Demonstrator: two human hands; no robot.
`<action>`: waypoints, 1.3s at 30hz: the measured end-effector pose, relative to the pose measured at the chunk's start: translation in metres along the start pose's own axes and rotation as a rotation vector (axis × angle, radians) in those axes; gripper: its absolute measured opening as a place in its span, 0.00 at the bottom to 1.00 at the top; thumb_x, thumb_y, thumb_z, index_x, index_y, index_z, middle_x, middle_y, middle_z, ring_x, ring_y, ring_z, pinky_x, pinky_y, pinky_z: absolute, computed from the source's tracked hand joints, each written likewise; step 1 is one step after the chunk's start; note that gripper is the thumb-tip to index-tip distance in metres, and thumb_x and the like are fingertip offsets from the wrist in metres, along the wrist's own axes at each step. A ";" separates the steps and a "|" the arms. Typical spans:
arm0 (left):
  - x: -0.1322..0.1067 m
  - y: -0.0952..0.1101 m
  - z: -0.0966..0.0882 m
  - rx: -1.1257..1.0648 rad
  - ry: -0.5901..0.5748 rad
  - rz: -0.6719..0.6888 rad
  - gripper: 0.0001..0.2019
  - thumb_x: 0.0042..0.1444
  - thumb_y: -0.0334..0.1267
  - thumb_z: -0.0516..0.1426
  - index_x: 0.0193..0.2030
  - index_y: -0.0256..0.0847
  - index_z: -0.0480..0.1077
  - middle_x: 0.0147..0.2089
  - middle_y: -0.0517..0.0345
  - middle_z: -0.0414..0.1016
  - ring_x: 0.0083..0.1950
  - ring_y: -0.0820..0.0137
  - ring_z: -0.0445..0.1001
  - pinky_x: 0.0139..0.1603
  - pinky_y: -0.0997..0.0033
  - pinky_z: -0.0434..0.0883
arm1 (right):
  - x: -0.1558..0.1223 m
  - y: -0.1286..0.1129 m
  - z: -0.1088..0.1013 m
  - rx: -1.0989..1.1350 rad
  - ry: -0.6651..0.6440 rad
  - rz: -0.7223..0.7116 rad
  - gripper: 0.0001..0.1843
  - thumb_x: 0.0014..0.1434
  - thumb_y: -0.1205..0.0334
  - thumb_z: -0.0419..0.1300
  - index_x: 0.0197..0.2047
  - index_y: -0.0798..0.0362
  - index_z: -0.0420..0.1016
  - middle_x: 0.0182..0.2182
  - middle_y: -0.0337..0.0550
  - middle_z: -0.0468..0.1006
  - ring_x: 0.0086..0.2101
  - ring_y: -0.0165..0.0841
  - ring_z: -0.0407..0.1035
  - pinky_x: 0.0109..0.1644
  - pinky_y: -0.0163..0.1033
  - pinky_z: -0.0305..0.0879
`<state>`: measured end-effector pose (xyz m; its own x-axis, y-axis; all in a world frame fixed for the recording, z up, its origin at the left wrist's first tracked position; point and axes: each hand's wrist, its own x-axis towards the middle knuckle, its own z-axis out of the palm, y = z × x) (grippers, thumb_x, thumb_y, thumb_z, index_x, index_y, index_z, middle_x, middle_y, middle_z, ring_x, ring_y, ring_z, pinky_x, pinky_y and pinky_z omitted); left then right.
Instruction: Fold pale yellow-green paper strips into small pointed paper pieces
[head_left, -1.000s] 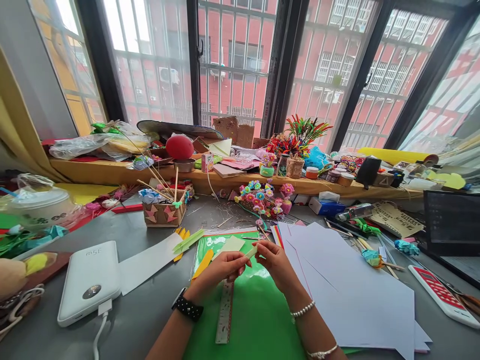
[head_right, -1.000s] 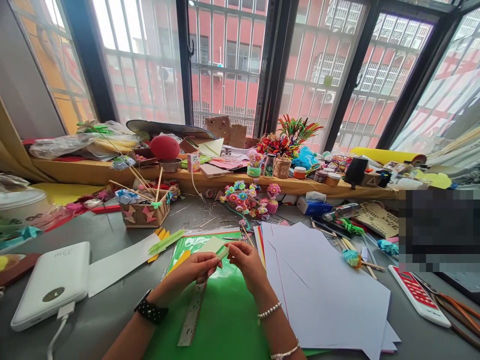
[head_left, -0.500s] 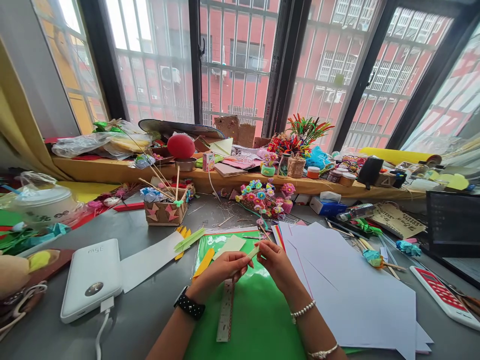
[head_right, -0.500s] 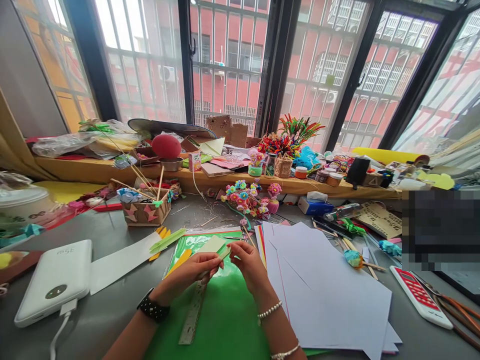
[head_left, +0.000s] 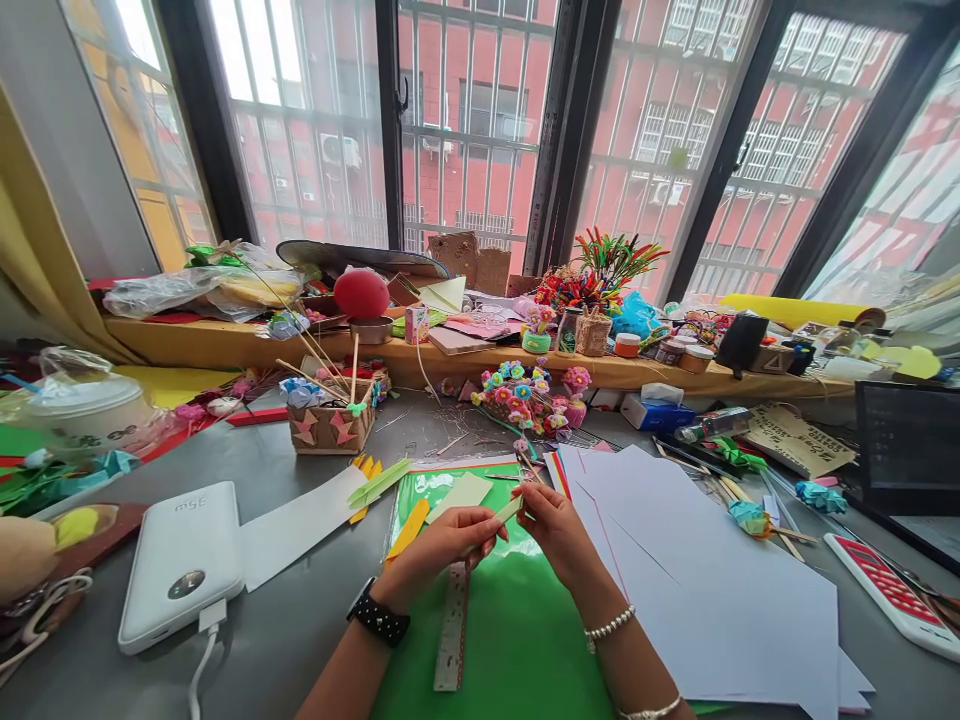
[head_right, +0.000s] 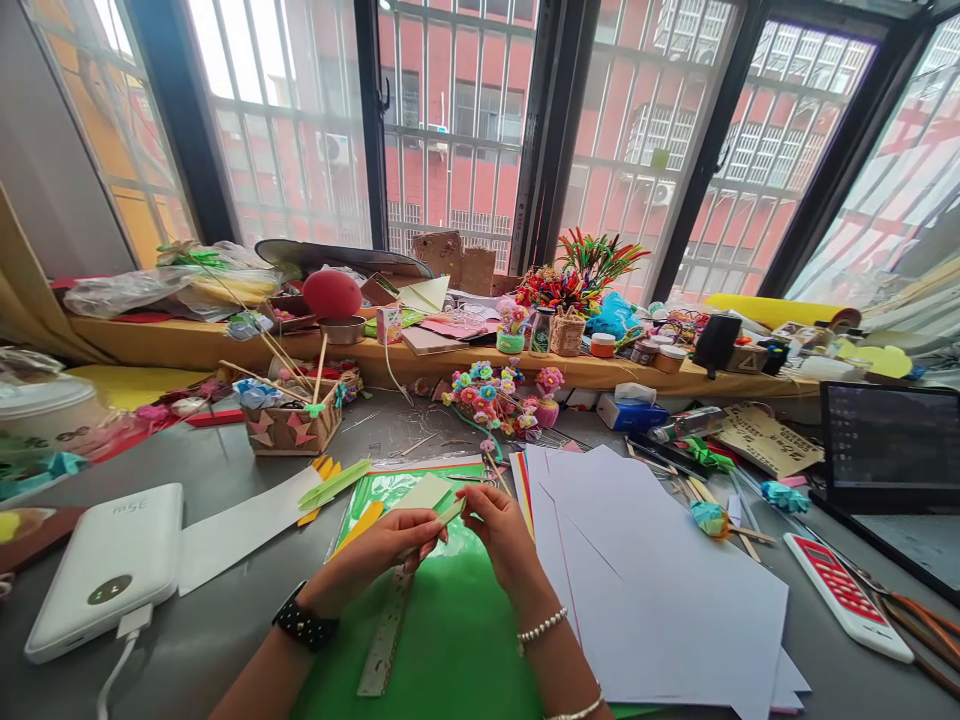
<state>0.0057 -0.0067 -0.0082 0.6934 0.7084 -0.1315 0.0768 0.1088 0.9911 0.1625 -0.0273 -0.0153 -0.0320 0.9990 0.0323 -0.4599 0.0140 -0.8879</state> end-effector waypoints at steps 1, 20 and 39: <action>0.000 0.000 0.001 0.011 0.002 0.001 0.17 0.46 0.50 0.52 0.28 0.34 0.66 0.20 0.65 0.60 0.19 0.81 0.55 0.20 0.80 0.51 | 0.000 0.001 0.000 -0.002 0.004 0.005 0.10 0.42 0.56 0.61 0.24 0.55 0.74 0.20 0.36 0.65 0.24 0.24 0.59 0.30 0.30 0.58; -0.003 -0.010 -0.026 1.292 1.212 0.304 0.21 0.51 0.36 0.47 0.52 0.32 0.58 0.56 0.40 0.55 0.59 0.55 0.47 0.56 0.48 0.42 | 0.008 0.012 -0.010 -0.046 0.122 0.110 0.12 0.42 0.54 0.60 0.25 0.55 0.74 0.23 0.39 0.71 0.22 0.25 0.61 0.26 0.30 0.58; 0.012 -0.031 -0.003 1.318 0.463 0.175 0.17 0.53 0.29 0.44 0.49 0.35 0.61 0.51 0.46 0.65 0.53 0.64 0.61 0.51 0.64 0.61 | 0.004 0.012 -0.007 -0.093 0.085 0.137 0.13 0.44 0.53 0.59 0.24 0.55 0.74 0.23 0.40 0.72 0.23 0.24 0.61 0.29 0.30 0.57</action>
<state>0.0093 0.0006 -0.0405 0.4882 0.8348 0.2545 0.7997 -0.5447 0.2527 0.1632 -0.0228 -0.0292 -0.0122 0.9918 -0.1273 -0.3719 -0.1227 -0.9201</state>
